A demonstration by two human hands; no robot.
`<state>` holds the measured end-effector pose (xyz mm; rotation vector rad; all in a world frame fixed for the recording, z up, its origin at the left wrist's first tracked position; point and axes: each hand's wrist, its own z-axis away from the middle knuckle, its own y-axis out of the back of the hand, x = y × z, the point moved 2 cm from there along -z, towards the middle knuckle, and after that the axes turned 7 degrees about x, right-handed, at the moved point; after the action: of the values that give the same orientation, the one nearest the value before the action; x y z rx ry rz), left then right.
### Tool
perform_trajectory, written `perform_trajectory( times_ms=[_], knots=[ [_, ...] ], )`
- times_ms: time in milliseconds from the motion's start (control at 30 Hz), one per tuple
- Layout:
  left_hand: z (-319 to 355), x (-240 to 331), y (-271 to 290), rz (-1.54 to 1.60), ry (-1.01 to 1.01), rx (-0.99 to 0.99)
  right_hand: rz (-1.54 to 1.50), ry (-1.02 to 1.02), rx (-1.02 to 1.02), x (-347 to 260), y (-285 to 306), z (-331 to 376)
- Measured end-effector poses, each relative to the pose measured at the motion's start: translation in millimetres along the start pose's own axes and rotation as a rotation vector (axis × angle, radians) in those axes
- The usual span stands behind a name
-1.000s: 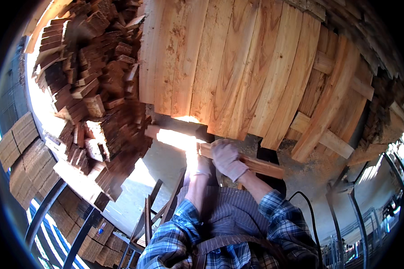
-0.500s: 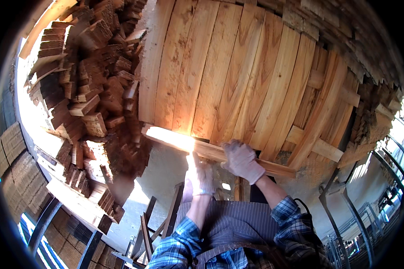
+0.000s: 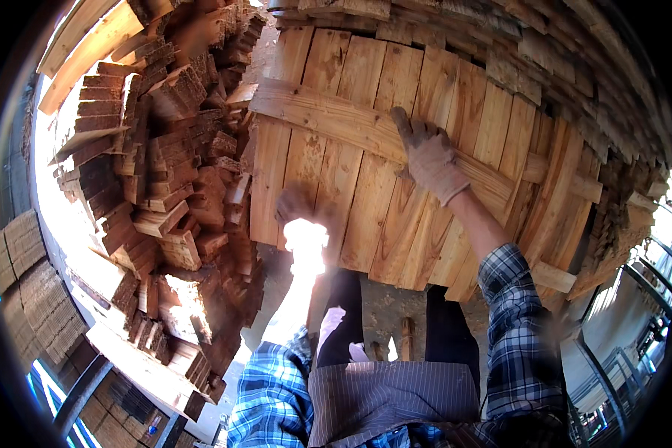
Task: The person repeatedly picks up wooden planks from a large pile and stacks them onto a growing stack. They wear gloves and handle the lumber with both hands, lifting and placing the pieces one by one.
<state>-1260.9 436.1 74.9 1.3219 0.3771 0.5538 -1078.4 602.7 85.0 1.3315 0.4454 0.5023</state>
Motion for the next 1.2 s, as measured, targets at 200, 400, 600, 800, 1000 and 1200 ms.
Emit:
perform_trajectory(
  times_ms=[200,400,600,800,1000,1200],
  knots=[
    [13,-21,-69,-0.002,-0.277,0.323,0.092,-0.038,-0.179,9,7,-19],
    [11,-14,-75,0.029,-0.342,0.393,0.089,-0.025,-0.024,45,10,-77],
    [11,-18,-61,0.029,-0.286,0.218,0.1,-0.052,0.17,32,13,-64],
    [54,-55,-30,0.22,-0.021,-0.048,-0.291,0.02,0.106,-29,26,73],
    [90,-49,21,0.691,-0.14,0.028,-0.211,0.014,0.119,-129,-47,162],
    [69,-10,-20,0.209,-0.454,0.088,-0.204,-0.016,0.102,-131,-52,166]
  ],
)
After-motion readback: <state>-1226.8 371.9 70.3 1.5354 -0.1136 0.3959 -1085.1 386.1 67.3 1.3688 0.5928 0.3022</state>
